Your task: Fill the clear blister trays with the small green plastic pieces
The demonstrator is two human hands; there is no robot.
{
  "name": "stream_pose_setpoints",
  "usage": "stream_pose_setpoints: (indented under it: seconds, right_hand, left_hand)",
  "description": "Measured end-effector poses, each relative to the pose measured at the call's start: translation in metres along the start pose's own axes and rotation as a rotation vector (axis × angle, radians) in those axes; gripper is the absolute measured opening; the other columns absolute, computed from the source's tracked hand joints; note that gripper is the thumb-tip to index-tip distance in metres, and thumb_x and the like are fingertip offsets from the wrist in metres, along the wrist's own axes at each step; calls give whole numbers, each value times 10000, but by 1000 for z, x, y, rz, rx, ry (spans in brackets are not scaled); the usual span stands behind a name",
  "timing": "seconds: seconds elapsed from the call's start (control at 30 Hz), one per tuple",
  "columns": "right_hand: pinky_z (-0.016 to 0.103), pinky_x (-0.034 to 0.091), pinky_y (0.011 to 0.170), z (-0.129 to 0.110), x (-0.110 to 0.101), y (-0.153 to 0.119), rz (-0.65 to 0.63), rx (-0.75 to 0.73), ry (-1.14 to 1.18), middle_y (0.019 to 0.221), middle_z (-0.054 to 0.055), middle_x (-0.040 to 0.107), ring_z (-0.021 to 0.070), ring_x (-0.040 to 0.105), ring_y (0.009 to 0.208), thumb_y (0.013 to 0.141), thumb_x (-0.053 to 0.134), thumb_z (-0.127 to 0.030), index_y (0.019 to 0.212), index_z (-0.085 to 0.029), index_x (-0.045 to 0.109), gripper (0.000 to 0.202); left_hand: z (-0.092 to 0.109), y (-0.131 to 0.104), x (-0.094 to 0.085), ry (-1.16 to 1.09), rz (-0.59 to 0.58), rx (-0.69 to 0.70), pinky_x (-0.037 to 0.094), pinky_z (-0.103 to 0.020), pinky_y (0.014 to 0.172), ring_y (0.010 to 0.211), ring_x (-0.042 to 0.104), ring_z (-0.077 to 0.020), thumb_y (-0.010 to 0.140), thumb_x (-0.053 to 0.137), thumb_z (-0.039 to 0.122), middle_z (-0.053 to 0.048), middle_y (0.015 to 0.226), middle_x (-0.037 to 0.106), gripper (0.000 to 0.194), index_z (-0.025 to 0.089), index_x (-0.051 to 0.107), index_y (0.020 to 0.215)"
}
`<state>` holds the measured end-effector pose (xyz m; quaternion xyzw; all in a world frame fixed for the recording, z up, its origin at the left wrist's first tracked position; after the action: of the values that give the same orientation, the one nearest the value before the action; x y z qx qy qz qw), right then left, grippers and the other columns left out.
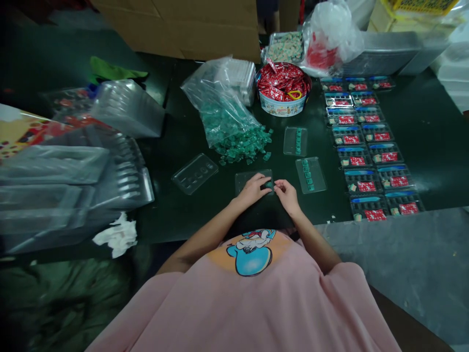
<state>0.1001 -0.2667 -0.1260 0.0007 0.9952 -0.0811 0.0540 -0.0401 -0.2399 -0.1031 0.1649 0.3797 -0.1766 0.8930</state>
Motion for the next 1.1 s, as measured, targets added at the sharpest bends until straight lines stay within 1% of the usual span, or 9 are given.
stream_pose_setpoints:
  seconds: [0.1,0.2,0.3,0.37,0.5,0.6,0.8,0.93,1.1]
  right_hand:
    - [304,487,739,-3,0,-1,-2,-23,-33,833,23,635,158,597,757,790,613,-353,985,-191,634,255]
    - [328,500,796,-19,2,-2,-2,-141,-187,902,55,647,179,609,821,830,583,-319,981,-194,657,209]
    - [347,494,869,-36,11,-3,-33,-288,-396,978,85,647,201,612,911,875,532,-255,1002,-193,681,205]
    - [346,494,874,-41,16,-1,-50,-318,-493,974,91,649,204,617,906,887,512,-221,1015,-185,688,221]
    - [323,501,802,-38,19,7,-51,-257,-617,908,78,657,189,617,793,890,520,-209,999,-185,704,215]
    - [312,487,804,-34,18,14,-67,-200,-681,889,70,671,187,621,795,876,555,-198,959,-185,713,180]
    - [284,453,786,-29,21,26,-162,-57,-799,881,48,699,182,633,817,871,583,-200,921,-204,706,133]
    - [275,432,760,-27,24,29,-217,31,-890,877,49,704,188,637,839,886,569,-203,920,-208,686,122]
    - [267,404,730,-32,29,25,-223,-12,-1023,971,82,677,187,619,854,935,498,-208,966,-187,647,154]
  left_hand:
    - [-1,1,1,37,-5,-20,469,-334,849,948,578,-218,831,660,212,-93,986,615,265,182,707,1090]
    - [2,3,7,83,-54,6,468,-345,842,922,582,-223,847,638,201,-101,942,629,203,176,728,1028]
    - [3,3,6,111,-69,22,474,-352,870,933,596,-219,854,640,224,-98,964,649,253,179,707,1093]
    - [1,1,1,114,-46,10,479,-356,893,966,607,-220,845,655,229,-102,1012,666,331,172,670,1171]
    - [0,-1,-4,103,-40,-15,495,-336,877,954,634,-209,845,655,207,-96,1014,695,253,176,707,1091]
    - [1,0,-4,113,-47,-25,501,-320,840,909,643,-203,850,646,197,-90,965,705,185,178,736,1010]
    - [-2,1,-3,78,-25,-67,495,-306,844,934,643,-202,832,663,181,-86,989,703,200,194,741,1016]
    - [-3,0,-3,60,-9,-62,489,-312,857,950,634,-203,831,664,180,-83,1012,701,269,210,719,1093]
    - [-1,0,0,62,-32,-28,483,-317,843,918,620,-199,845,647,193,-80,988,696,255,218,727,1085]
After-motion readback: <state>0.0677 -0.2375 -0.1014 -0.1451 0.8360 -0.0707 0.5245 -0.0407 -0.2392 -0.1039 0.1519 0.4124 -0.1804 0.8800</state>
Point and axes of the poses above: each hand's wrist, its own y-axis towards the middle knuckle, its own x-axis out of the palm, z = x × y, the point moved 9 cm from there along y, towards the middle knuckle
